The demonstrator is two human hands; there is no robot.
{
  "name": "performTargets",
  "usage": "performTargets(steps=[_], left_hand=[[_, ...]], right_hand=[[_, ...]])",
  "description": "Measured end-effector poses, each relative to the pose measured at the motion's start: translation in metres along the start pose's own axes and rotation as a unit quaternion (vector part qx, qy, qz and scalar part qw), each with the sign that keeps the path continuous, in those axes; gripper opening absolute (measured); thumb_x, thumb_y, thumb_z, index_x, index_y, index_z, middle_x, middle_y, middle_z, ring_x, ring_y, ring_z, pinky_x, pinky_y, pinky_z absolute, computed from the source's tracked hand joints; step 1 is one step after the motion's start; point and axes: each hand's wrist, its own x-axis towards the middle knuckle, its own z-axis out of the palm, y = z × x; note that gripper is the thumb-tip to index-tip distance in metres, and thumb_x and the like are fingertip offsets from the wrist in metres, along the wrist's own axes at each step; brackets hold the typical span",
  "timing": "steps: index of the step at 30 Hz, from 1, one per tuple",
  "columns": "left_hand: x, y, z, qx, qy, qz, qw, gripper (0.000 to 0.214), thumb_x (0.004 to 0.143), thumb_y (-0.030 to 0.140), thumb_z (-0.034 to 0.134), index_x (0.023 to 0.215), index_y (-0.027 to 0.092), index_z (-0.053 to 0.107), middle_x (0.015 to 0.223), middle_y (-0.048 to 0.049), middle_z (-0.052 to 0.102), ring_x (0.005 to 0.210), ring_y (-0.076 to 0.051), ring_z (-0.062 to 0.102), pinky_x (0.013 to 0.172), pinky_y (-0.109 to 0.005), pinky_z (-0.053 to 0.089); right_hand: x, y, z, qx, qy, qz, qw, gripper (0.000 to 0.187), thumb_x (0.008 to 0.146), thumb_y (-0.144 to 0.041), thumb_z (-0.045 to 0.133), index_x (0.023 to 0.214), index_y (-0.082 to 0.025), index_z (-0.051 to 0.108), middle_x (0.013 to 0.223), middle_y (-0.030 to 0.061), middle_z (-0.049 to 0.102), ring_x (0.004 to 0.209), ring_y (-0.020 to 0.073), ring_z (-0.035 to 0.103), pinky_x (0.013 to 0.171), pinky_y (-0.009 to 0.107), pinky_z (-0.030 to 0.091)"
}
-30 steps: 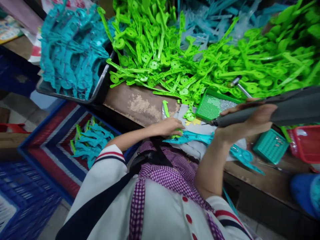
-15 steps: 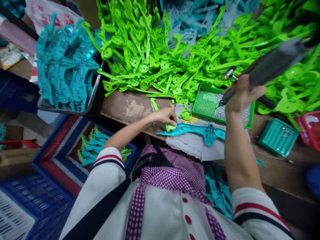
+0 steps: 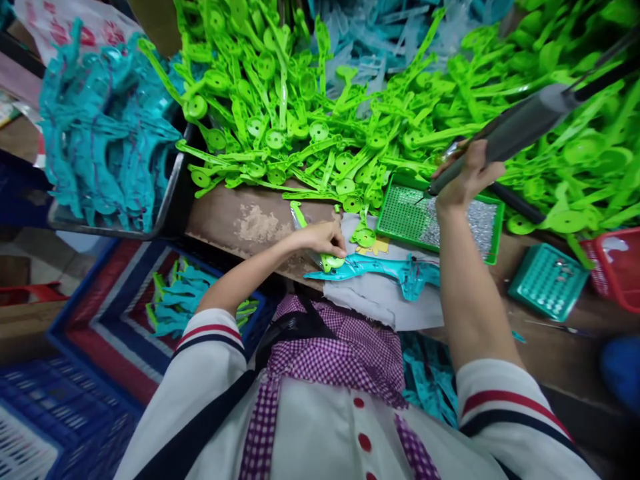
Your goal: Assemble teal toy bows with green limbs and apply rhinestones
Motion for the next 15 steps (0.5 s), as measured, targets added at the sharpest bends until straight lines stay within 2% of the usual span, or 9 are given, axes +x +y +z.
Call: performTargets(steps=[2, 5, 10, 13, 15], left_hand=[[0.000, 0.000, 0.000, -0.006, 0.001, -0.003, 1.000, 0.028, 0.080, 0.040, 0.074, 0.094, 0.017, 0.082, 0.093, -0.0057, 0.080, 0.083, -0.015, 0.069, 0.073, -0.024, 0.045], [0.000, 0.000, 0.001, -0.009, 0.000, 0.003, 1.000, 0.028, 0.080, 0.041, 0.074, 0.093, 0.017, 0.082, 0.092, -0.0058, 0.080, 0.082, -0.014, 0.068, 0.072, -0.024, 0.045], [0.000, -0.001, 0.000, -0.004, 0.004, 0.000, 1.000, 0.029, 0.081, 0.041, 0.074, 0.094, 0.016, 0.081, 0.094, -0.0069, 0.080, 0.084, -0.015, 0.069, 0.073, -0.025, 0.045], [0.001, -0.001, 0.000, 0.000, -0.003, -0.004, 1.000, 0.029, 0.081, 0.041, 0.074, 0.096, 0.017, 0.081, 0.093, -0.0060, 0.080, 0.081, -0.015, 0.068, 0.070, -0.025, 0.044], [0.001, -0.002, 0.000, -0.004, -0.007, 0.009, 1.000, 0.029, 0.081, 0.040, 0.074, 0.097, 0.016, 0.081, 0.094, -0.0063, 0.080, 0.080, -0.014, 0.068, 0.070, -0.024, 0.044]], right_hand=[[0.000, -0.001, -0.001, -0.025, -0.017, 0.003, 1.000, 0.071, 0.056, -0.103, 0.051, 0.078, -0.035, 0.047, 0.058, -0.0036, 0.049, 0.049, 0.0120, 0.040, 0.046, 0.037, 0.035], [-0.002, 0.000, -0.001, -0.023, -0.018, -0.007, 1.000, 0.071, 0.057, -0.103, 0.050, 0.078, -0.035, 0.043, 0.058, -0.0031, 0.047, 0.050, 0.0136, 0.040, 0.047, 0.039, 0.036], [-0.003, -0.001, -0.003, -0.015, -0.016, 0.001, 1.000, 0.071, 0.058, -0.100, 0.055, 0.079, -0.033, 0.050, 0.061, -0.0017, 0.051, 0.051, 0.0113, 0.041, 0.049, 0.038, 0.040], [0.002, -0.016, -0.005, 0.023, 0.021, -0.040, 0.999, 0.071, 0.065, -0.098, 0.054, 0.080, -0.029, 0.053, 0.058, -0.0043, 0.044, 0.045, 0.0090, 0.042, 0.044, 0.033, 0.037], [-0.002, -0.038, -0.006, 0.070, 0.061, -0.061, 0.994, 0.067, 0.074, -0.091, 0.051, 0.078, -0.025, 0.055, 0.055, -0.0056, 0.041, 0.041, 0.0080, 0.042, 0.039, 0.028, 0.033]])
